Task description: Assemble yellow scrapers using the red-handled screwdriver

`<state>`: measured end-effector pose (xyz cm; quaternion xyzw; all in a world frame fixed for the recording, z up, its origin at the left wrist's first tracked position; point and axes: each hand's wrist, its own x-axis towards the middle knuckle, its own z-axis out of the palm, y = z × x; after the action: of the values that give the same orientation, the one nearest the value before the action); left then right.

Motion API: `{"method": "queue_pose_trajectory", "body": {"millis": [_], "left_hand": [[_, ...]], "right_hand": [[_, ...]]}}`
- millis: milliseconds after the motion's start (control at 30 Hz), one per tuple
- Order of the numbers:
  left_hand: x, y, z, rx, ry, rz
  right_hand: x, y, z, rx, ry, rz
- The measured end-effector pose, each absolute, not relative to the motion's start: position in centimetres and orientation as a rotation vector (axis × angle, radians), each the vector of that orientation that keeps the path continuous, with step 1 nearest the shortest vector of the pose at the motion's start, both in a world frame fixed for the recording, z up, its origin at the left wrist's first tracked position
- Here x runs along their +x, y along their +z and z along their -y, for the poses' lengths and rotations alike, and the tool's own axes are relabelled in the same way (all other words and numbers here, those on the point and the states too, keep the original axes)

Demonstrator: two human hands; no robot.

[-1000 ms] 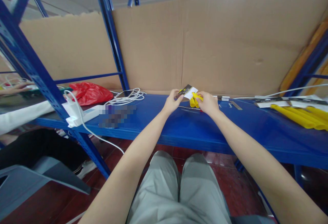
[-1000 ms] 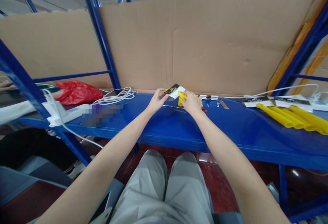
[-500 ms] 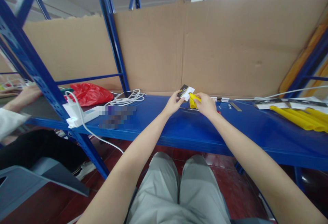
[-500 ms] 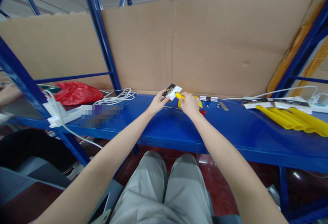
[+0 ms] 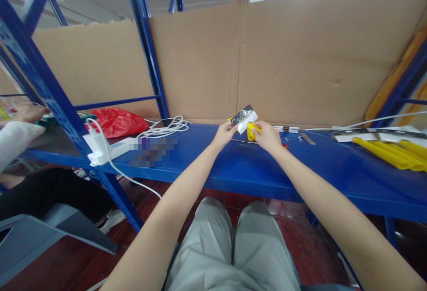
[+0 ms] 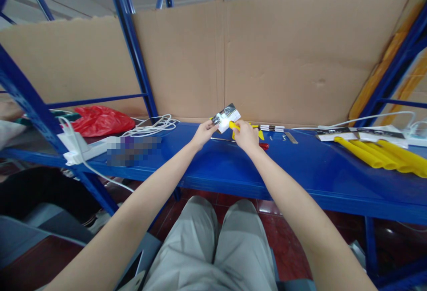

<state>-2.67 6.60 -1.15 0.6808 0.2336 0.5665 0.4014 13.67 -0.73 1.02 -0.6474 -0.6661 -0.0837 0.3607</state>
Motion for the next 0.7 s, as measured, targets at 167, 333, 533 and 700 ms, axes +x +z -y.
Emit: {"method": "queue_pose_trajectory", "body": {"millis": [167,333,533,700], "left_hand": [[-2.5,-0.9,-6.0,1.662,1.353,-0.677],[-2.0,-0.7,-5.0,1.572,1.227,-0.767],[-1.9,-0.3,-4.5,1.402,1.281,-0.811],[-2.4,0.3,-4.7,1.229,1.475,-0.883]], "right_hand": [[12.9,1.3,1.4,-1.666,-0.203,1.734],[12.1,1.1,1.8,-1.671,-0.254,1.752],[12.3,0.6,1.4,-1.531,-0.262,1.812],[13.0,0.2,0.1,-1.269,-0.095,1.847]]}}
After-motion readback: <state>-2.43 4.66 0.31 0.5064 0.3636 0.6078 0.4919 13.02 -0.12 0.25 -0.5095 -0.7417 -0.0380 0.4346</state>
